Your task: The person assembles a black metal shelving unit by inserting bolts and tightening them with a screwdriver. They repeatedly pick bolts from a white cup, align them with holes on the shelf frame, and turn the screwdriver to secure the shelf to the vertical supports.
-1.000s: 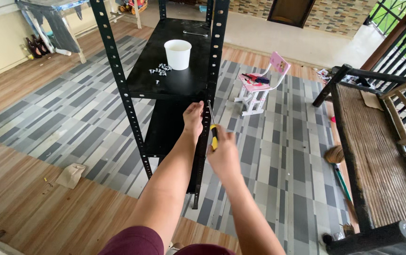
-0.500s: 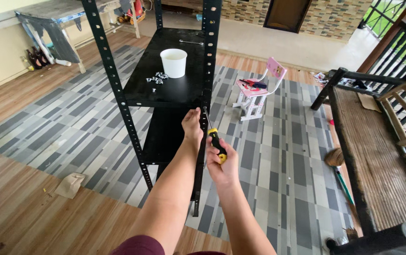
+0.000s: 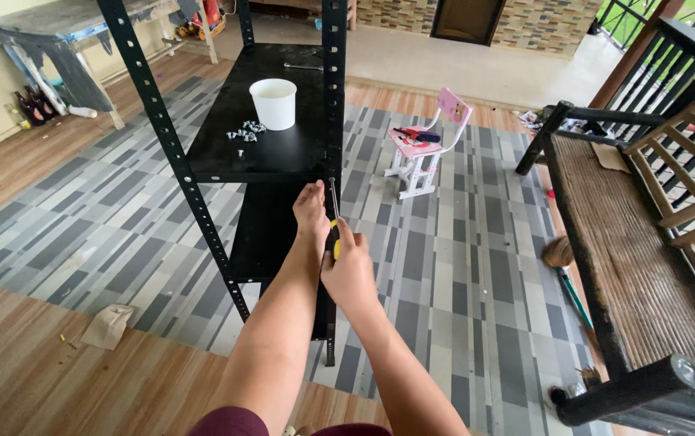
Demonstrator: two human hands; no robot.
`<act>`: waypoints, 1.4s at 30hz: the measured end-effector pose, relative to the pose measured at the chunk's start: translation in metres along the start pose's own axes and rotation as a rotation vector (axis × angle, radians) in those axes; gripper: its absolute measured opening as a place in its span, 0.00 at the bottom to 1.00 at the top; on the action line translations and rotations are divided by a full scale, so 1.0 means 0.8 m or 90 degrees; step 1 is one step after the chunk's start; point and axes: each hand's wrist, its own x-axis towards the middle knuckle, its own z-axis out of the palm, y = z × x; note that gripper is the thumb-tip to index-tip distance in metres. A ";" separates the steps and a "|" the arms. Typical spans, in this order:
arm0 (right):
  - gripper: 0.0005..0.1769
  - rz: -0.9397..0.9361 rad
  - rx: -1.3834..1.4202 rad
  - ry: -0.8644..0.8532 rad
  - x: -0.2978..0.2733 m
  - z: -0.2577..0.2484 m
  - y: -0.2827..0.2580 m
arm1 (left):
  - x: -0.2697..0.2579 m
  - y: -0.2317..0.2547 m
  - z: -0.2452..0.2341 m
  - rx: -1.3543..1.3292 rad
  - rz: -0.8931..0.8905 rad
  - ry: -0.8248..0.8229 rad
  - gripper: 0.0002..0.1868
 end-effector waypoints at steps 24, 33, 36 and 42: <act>0.28 -0.031 -0.209 0.050 0.012 -0.028 -0.007 | -0.004 0.011 -0.004 0.047 0.003 -0.055 0.12; 0.30 0.390 0.803 -0.085 0.028 -0.009 -0.011 | 0.002 -0.002 -0.002 0.108 0.037 -0.012 0.14; 0.32 0.398 0.968 -0.084 0.026 -0.008 -0.003 | 0.003 -0.005 -0.003 0.076 0.044 -0.024 0.14; 0.32 0.424 0.924 -0.137 0.034 -0.031 -0.005 | -0.002 -0.006 -0.003 0.054 0.074 -0.049 0.14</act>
